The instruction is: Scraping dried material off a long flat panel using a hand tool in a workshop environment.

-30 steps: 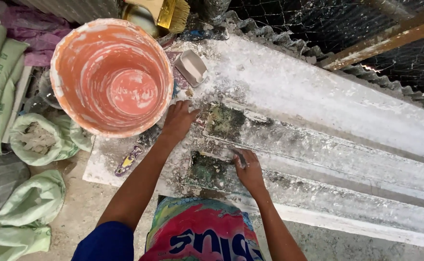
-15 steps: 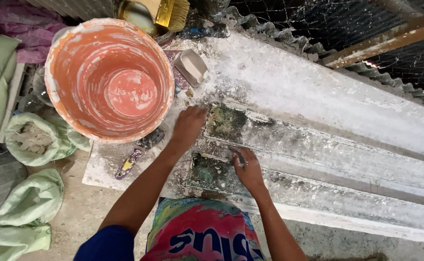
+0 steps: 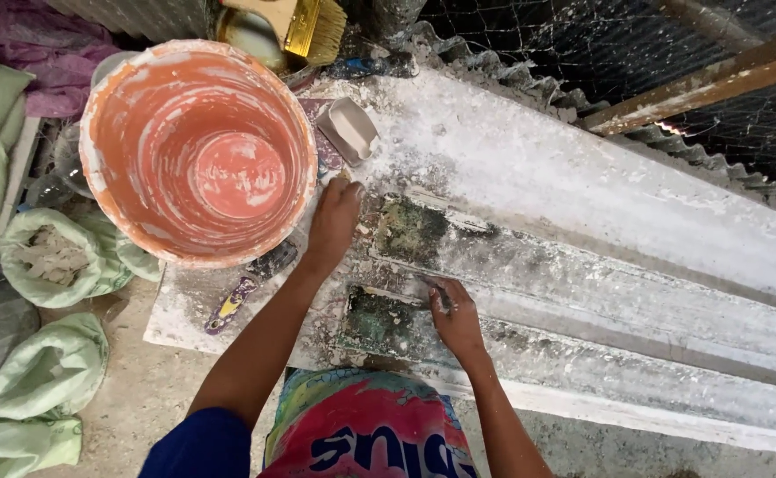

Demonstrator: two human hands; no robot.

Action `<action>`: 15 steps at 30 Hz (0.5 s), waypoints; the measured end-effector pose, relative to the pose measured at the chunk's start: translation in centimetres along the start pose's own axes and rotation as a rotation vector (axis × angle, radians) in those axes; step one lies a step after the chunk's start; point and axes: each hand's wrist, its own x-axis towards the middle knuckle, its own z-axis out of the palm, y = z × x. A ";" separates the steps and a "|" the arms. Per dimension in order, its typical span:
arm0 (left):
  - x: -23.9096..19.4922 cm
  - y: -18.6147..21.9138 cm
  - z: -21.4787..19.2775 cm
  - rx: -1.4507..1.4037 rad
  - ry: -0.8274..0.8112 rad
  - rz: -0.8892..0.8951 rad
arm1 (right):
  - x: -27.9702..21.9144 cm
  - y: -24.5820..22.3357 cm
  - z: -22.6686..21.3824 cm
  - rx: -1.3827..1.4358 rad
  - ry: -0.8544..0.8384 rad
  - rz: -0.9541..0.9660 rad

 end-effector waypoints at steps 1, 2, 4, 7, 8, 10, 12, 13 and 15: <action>0.6 -1.1 0.3 -0.002 0.002 0.002 | 0.0 -0.2 0.0 -0.002 0.001 -0.002; 1.1 -2.2 0.6 0.432 0.124 0.304 | 0.1 -0.4 0.0 0.011 0.000 0.003; 1.6 -3.3 0.9 0.865 0.254 0.603 | 0.3 -1.1 -0.4 0.020 -0.001 0.001; 1.7 -3.5 1.2 0.952 0.334 0.708 | 0.9 -2.3 -1.1 0.038 0.001 0.007; 1.6 -3.8 1.4 0.970 0.340 0.707 | 0.9 -2.2 -1.1 0.024 0.010 -0.001; 1.6 -4.7 1.8 0.990 0.343 0.702 | 0.7 -1.7 -1.0 0.011 0.015 -0.006; 1.9 -5.8 2.5 1.087 0.325 0.652 | 0.7 -0.9 -0.9 0.025 0.002 0.010; 1.8 -6.7 2.7 1.090 0.328 0.649 | 0.6 -1.2 -1.1 0.027 -0.001 0.007; 1.8 -8.5 2.9 1.019 0.257 0.642 | 0.5 -1.8 -1.4 0.034 0.020 0.015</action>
